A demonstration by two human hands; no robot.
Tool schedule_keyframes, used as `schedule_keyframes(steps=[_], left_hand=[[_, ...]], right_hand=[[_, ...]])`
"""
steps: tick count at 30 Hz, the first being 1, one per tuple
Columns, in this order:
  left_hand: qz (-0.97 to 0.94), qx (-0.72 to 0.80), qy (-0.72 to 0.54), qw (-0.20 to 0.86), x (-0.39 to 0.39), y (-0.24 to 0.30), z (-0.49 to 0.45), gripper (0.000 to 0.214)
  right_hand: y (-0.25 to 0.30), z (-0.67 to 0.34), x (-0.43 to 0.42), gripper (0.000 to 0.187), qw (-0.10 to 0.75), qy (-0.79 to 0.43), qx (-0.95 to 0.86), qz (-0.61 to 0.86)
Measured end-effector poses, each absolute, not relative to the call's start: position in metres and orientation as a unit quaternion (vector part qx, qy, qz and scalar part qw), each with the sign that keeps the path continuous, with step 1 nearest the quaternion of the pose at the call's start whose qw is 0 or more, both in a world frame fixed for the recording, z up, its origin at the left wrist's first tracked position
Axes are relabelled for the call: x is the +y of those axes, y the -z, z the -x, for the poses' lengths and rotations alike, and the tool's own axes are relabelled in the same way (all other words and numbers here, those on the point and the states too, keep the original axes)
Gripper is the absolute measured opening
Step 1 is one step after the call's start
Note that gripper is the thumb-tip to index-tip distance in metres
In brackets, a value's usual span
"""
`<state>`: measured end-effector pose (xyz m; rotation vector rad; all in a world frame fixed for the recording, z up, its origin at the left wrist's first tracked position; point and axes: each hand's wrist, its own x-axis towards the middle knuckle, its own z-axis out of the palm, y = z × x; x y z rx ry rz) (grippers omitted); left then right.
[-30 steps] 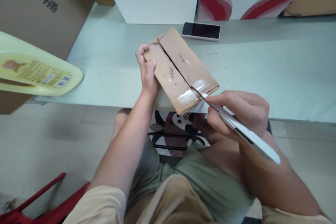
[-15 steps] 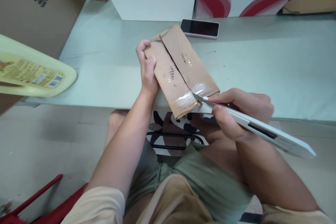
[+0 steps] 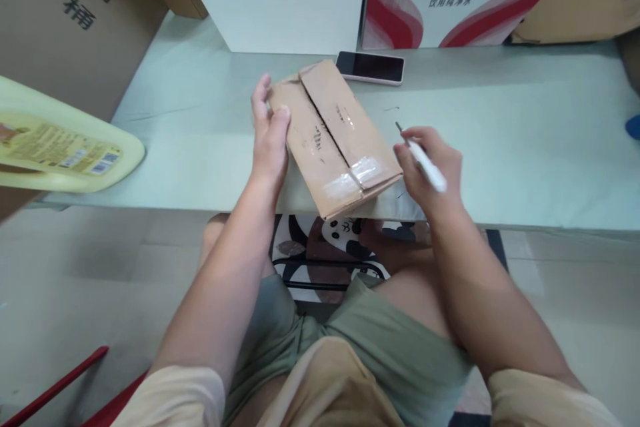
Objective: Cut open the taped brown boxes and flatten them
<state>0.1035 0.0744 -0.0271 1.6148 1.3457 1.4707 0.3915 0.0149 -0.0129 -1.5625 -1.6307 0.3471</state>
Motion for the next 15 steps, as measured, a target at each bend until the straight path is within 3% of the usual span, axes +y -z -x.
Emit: schedule_keyframes(steps=[3, 6, 8, 12, 15], left_hand=[[-0.605, 0.544, -0.513, 0.274, 0.035, 0.0, -0.102, 0.089], [-0.681, 0.521, -0.45, 0.251, -0.017, -0.024, -0.117, 0.101], [-0.727, 0.519, -0.388, 0.229, -0.042, -0.03, -0.13, 0.114], [-0.718, 0.544, -0.381, 0.208, -0.053, -0.027, -0.141, 0.103], [-0.693, 0.54, -0.416, 0.236, -0.046, -0.026, -0.136, 0.089]], right_hand=[[0.029, -0.398, 0.026, 0.046, 0.28, -0.132, -0.685, 0.66], [0.036, -0.4, 0.032, 0.06, 0.223, -0.14, -0.695, 0.669], [0.038, -0.399, 0.033, 0.061, 0.216, -0.137, -0.703, 0.664], [0.035, -0.395, 0.031, 0.057, 0.237, -0.137, -0.715, 0.643], [0.031, -0.391, 0.026, 0.042, 0.255, -0.165, -0.726, 0.617]])
